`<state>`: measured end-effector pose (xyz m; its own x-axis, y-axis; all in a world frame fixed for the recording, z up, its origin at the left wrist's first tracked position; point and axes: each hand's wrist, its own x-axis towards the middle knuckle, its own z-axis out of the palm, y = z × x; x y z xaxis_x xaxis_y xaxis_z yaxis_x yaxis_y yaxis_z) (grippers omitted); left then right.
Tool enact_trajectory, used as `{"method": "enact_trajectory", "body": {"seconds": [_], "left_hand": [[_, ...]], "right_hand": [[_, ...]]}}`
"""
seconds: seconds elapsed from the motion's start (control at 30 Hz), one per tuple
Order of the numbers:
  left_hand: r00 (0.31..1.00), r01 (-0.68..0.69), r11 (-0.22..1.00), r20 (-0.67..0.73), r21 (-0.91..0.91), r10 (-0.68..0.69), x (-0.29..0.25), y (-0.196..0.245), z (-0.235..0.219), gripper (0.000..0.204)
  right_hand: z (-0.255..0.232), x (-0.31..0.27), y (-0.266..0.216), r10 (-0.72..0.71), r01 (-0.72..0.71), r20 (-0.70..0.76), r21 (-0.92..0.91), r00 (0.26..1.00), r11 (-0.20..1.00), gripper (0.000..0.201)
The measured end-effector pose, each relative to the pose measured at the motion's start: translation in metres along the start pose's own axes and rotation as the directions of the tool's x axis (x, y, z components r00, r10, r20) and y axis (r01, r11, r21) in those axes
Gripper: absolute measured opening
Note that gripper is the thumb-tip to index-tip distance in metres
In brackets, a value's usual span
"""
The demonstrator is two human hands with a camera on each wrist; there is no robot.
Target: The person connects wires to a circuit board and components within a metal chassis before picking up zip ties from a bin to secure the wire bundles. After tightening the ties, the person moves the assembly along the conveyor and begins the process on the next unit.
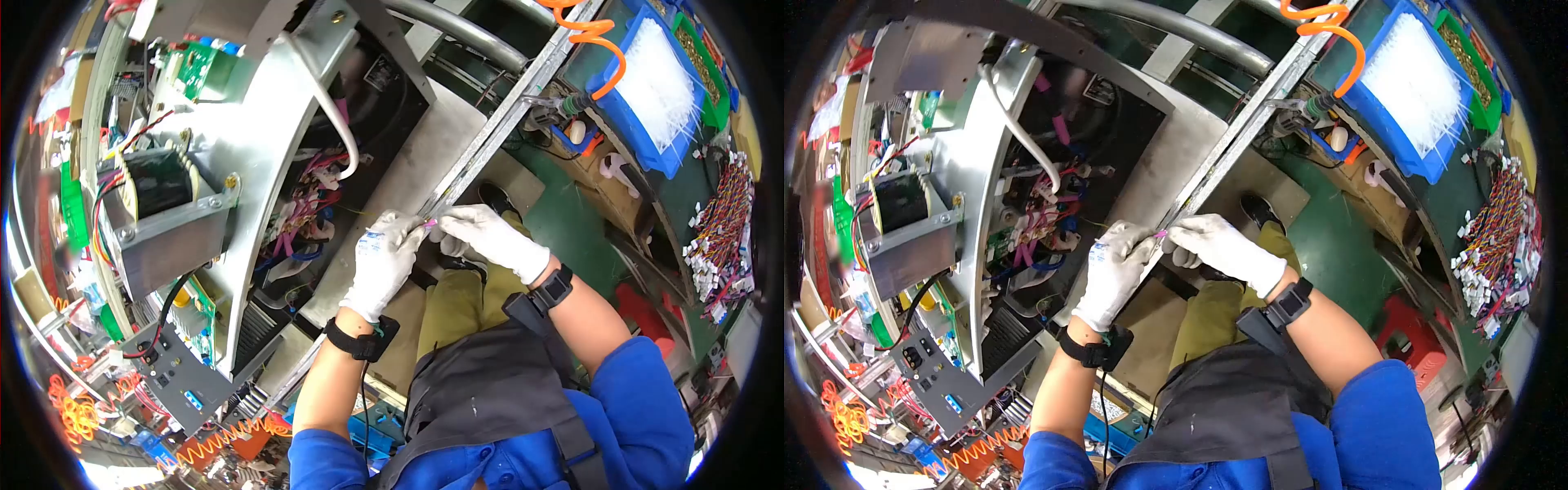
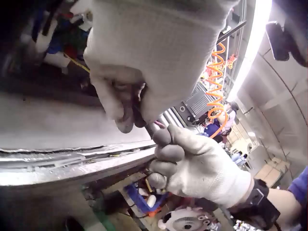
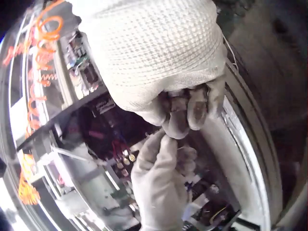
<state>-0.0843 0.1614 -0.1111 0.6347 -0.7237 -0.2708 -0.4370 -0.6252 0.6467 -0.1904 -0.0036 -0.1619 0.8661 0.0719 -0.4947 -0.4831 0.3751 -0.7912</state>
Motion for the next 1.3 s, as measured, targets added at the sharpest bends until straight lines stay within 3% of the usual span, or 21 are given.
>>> {"method": "enact_trajectory", "body": {"seconds": [0.1, 0.17, 0.2, 0.23, 0.27, 0.3, 0.33, 0.37, 0.4, 0.43, 0.47, 0.53, 0.57, 0.73, 0.83, 1.03, 1.1, 1.27, 1.3], "left_hand": [[0.999, 0.011, 0.999, -0.032, 0.04, -0.01, 0.005, 0.003, 0.002, 0.016], [0.998, 0.023, 0.999, -0.051, 0.04, -0.021, 0.009, 0.006, 0.002, 0.015], [0.972, 0.209, 0.96, -0.066, -0.186, -0.225, 0.015, 0.01, 0.003, 0.014], [0.908, 0.37, 0.838, -0.036, -0.401, -0.418, 0.023, 0.012, 0.004, 0.012], [0.887, 0.407, 0.801, -0.017, -0.439, -0.461, 0.028, -0.012, 0.012, 0.013], [0.889, 0.407, 0.805, -0.015, -0.432, -0.457, 0.037, -0.02, 0.012, 0.013], [0.919, 0.344, 0.934, -0.168, -0.094, -0.356, 0.048, -0.025, 0.01, 0.015], [0.941, 0.276, 0.924, -0.272, 0.265, -0.203, 0.058, -0.033, 0.01, 0.017], [0.923, 0.172, 0.905, -0.384, 0.389, -0.011, 0.068, -0.048, 0.015, 0.019], [0.924, 0.17, 0.904, -0.383, 0.392, -0.008, 0.071, -0.061, 0.02, 0.019], [0.927, 0.218, 0.869, -0.373, 0.445, -0.042, 0.076, -0.063, 0.021, 0.019], [0.921, 0.331, 0.822, -0.349, 0.463, -0.174, 0.081, -0.068, 0.023, 0.018], [0.923, 0.33, 0.82, -0.342, 0.468, -0.176, 0.081, -0.065, 0.023, 0.018], [0.926, 0.311, 0.79, -0.357, 0.528, -0.126, 0.082, -0.062, 0.023, 0.019], [0.912, 0.312, 0.783, -0.4, 0.539, -0.088, 0.083, -0.067, 0.025, 0.021], [0.924, 0.284, 0.793, -0.375, 0.54, -0.076, 0.084, -0.066, 0.023, 0.023], [0.921, 0.284, 0.793, -0.382, 0.539, -0.07, 0.085, -0.067, 0.023, 0.023], [0.904, 0.27, 0.804, -0.427, 0.53, -0.023, 0.095, -0.058, 0.028, 0.023], [0.917, 0.343, 0.8, -0.361, 0.493, -0.171, 0.1, -0.05, 0.025, 0.022]], "right_hand": [[0.004, 0.016, 0.006, 0.02, -0.02, -0.018, -0.032, 1.0, 0.999, 0.028], [0.001, 0.031, 0.014, 0.036, -0.063, 0.094, 0.299, 0.995, 0.952, 0.028], [0.001, 0.039, 0.014, 0.042, -0.063, 0.084, 0.262, 0.996, 0.963, 0.032], [0.001, 0.047, 0.012, 0.038, -0.058, 0.079, 0.27, 0.996, 0.961, 0.032], [0.003, 0.055, 0.002, -0.052, 0.024, -0.122, -0.217, 0.991, 0.976, 0.029], [0.001, 0.061, -0.003, -0.22, -0.001, -0.254, -0.657, 0.942, 0.754, 0.027], [-0.006, 0.075, 0.01, -0.601, 0.098, -0.243, -0.873, 0.761, 0.478, 0.024], [-0.014, 0.074, 0.003, -0.626, 0.0, -0.279, -0.914, 0.728, 0.407, 0.023], [-0.03, 0.082, 0.015, -0.696, 0.074, -0.228, -0.924, 0.681, 0.374, 0.023], [-0.044, 0.088, 0.027, -0.762, 0.145, -0.175, -0.932, 0.624, 0.333, 0.025], [-0.048, 0.084, 0.027, -0.721, 0.14, -0.103, -0.953, 0.685, 0.268, 0.03], [-0.052, 0.085, 0.031, -0.74, 0.191, -0.071, -0.945, 0.669, 0.264, 0.031], [-0.051, 0.084, 0.033, -0.756, 0.243, -0.036, -0.936, 0.654, 0.255, 0.033], [-0.049, 0.084, 0.033, -0.774, 0.238, -0.065, -0.933, 0.63, 0.271, 0.035], [-0.049, 0.082, 0.031, -0.741, 0.228, -0.053, -0.935, 0.669, 0.273, 0.036], [-0.05, 0.084, 0.032, -0.776, 0.244, -0.037, -0.939, 0.63, 0.243, 0.03], [-0.049, 0.084, 0.032, -0.743, 0.228, -0.047, -0.937, 0.668, 0.264, 0.031], [-0.048, 0.082, 0.029, -0.745, 0.211, -0.065, -0.939, 0.664, 0.27, 0.034], [-0.047, 0.08, 0.029, -0.734, 0.211, -0.065, -0.937, 0.676, 0.277, 0.035]]}}
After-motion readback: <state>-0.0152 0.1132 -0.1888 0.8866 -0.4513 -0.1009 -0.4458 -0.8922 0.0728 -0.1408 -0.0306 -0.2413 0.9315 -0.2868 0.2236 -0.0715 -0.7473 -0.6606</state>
